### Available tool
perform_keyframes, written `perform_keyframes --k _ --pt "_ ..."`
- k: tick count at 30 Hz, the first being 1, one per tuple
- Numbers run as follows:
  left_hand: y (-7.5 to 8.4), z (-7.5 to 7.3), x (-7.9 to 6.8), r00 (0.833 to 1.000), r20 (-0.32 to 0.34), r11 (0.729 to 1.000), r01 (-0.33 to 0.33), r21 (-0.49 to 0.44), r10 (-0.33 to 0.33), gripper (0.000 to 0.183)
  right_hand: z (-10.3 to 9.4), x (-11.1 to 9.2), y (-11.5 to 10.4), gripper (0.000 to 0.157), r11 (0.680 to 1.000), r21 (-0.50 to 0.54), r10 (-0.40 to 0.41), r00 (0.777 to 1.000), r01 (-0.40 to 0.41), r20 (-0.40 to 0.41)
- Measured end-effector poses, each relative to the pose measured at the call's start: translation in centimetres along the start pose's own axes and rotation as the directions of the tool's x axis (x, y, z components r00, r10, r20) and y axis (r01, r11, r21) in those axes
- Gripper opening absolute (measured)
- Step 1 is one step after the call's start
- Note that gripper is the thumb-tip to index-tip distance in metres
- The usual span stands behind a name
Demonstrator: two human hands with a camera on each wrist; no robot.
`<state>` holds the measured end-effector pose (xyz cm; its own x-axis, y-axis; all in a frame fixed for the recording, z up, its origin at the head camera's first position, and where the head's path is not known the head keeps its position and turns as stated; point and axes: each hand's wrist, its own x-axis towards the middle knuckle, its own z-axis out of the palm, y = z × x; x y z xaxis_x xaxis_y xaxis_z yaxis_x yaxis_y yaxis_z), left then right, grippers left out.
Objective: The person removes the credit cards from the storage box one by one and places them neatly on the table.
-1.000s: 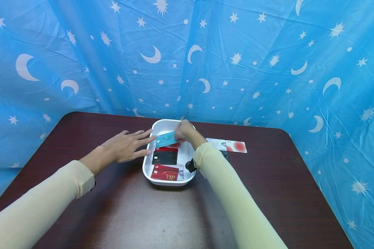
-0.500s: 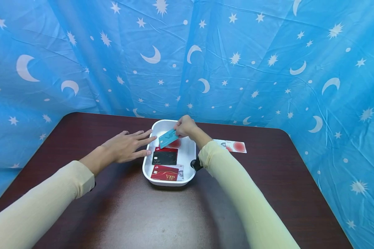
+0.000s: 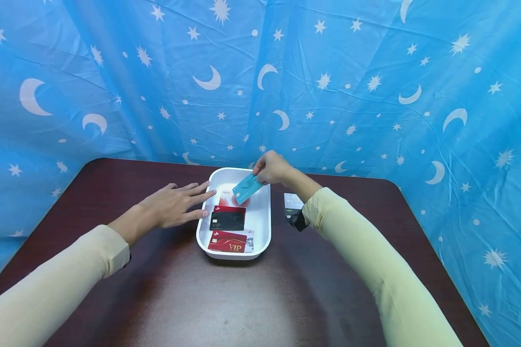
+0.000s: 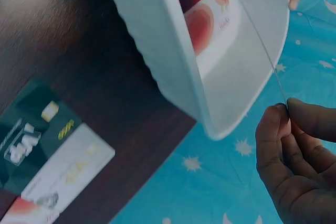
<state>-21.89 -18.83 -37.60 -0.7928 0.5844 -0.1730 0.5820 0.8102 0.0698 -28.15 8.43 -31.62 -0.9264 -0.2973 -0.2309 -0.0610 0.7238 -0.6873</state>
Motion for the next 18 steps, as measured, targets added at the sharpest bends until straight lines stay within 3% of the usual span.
perform_keyframes --k 5,18 --pt "0.0 0.0 0.1 1.000 -0.010 1.000 0.001 0.005 -0.001 0.069 -2.3 -0.5 0.9 0.013 1.000 0.008 -0.016 1.000 0.016 0.001" --pt "0.2 -0.1 0.1 1.000 -0.009 1.000 -0.007 -0.009 0.007 0.069 -8.2 -2.6 4.7 0.017 0.999 -0.010 0.034 0.999 -0.035 -0.042"
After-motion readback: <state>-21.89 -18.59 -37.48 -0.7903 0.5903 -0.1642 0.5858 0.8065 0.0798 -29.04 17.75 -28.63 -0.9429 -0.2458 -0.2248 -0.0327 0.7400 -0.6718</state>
